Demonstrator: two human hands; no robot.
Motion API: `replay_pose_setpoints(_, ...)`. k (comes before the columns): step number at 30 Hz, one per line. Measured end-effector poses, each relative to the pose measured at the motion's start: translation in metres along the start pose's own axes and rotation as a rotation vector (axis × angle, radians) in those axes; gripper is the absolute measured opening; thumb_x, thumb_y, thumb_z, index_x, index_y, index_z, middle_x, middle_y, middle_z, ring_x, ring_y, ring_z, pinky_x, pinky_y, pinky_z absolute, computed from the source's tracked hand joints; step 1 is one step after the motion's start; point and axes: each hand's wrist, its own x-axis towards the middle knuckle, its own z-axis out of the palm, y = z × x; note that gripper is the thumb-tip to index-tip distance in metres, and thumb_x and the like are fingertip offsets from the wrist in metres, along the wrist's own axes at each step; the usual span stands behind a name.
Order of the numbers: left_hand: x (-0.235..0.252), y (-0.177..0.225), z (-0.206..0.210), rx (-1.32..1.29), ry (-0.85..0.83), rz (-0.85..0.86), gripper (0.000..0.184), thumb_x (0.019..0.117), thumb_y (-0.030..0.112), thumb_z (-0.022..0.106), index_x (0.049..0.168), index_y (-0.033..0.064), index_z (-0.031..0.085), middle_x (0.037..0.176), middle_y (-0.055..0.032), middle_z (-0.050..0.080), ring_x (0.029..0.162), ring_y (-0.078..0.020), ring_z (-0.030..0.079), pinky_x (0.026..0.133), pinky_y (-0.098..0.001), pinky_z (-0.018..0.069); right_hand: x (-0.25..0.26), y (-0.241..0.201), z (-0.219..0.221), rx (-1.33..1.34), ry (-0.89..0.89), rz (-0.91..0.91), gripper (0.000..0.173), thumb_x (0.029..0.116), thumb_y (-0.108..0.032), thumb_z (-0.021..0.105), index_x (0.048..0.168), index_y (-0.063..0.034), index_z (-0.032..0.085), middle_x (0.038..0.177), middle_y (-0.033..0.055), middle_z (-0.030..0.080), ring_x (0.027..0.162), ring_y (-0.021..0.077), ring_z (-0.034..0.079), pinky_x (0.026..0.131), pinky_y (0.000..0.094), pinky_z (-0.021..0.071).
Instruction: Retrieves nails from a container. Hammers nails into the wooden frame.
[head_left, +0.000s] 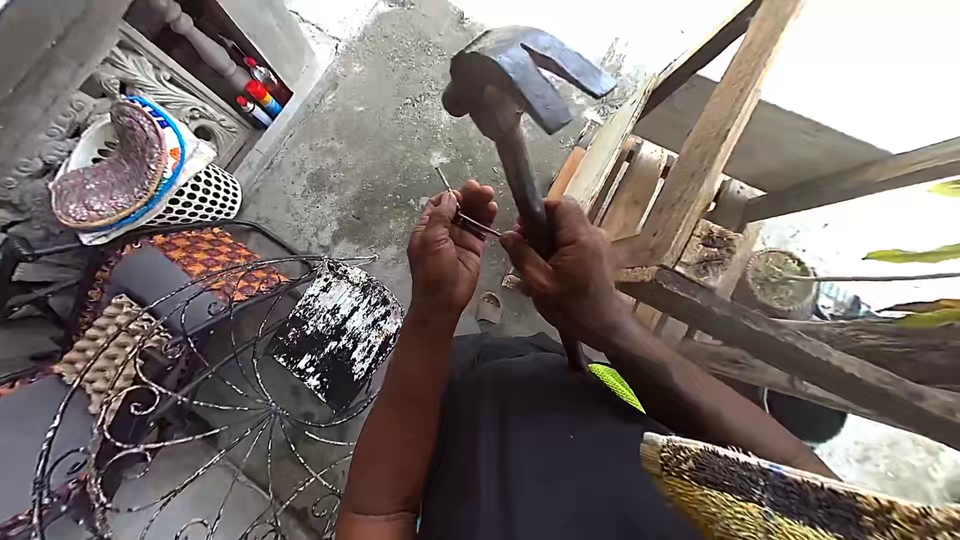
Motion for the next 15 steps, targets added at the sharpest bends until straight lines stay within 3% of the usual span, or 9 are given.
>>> replay_pose_setpoints(3, 0.024, -0.009, -0.011, 0.138, -0.015, 0.069, 0.031, 0.1113, 0.013, 0.031, 0.103, 0.0143, 0.061, 0.097, 0.0020, 0.072, 0.091, -0.0081, 0.070, 0.086, -0.0259, 0.0589, 0.015, 0.006, 0.003, 0.094, 0.025, -0.012, 0.022, 0.0916, -0.006, 0.069, 0.109, 0.0047, 0.060, 0.071, 0.0063, 0.062, 0.056, 0.0109, 0.058, 0.053, 0.0271, 0.0519)
replay_pose_setpoints(7, 0.057, -0.019, -0.010, 0.201, -0.010, 0.088, 0.031, 0.1073, 0.003, 0.033, 0.095, 0.0139, 0.059, 0.086, 0.0017, 0.072, 0.081, -0.0079, 0.071, 0.078, -0.0256, 0.0614, 0.035, 0.016, 0.004, 0.131, 0.082, -0.002, 0.021, 0.0921, -0.006, 0.068, 0.109, 0.0066, 0.065, 0.079, 0.0124, 0.068, 0.066, 0.0169, 0.065, 0.063, 0.0313, 0.0565)
replay_pose_setpoints(11, 0.095, -0.027, -0.004, 0.203, -0.182, -0.045, 0.031, 0.1049, 0.001, 0.034, 0.123, 0.0116, 0.055, 0.093, -0.0006, 0.073, 0.086, -0.0113, 0.073, 0.083, -0.0300, 0.0615, 0.061, 0.029, 0.005, 0.092, 0.242, -0.012, 0.020, 0.0912, -0.006, 0.069, 0.106, 0.0071, 0.067, 0.087, 0.0157, 0.072, 0.073, 0.0179, 0.070, 0.068, 0.0290, 0.0589)
replay_pose_setpoints(15, 0.141, -0.029, 0.010, 0.307, -0.179, -0.210, 0.034, 0.1021, 0.001, 0.025, 0.107, 0.0091, 0.057, 0.083, -0.0003, 0.070, 0.077, -0.0108, 0.071, 0.075, -0.0291, 0.0611, 0.094, 0.047, 0.012, 0.009, 0.367, 0.070, 0.019, 0.0920, -0.007, 0.068, 0.105, 0.0070, 0.068, 0.088, 0.0164, 0.072, 0.072, 0.0194, 0.070, 0.066, 0.0301, 0.0593)
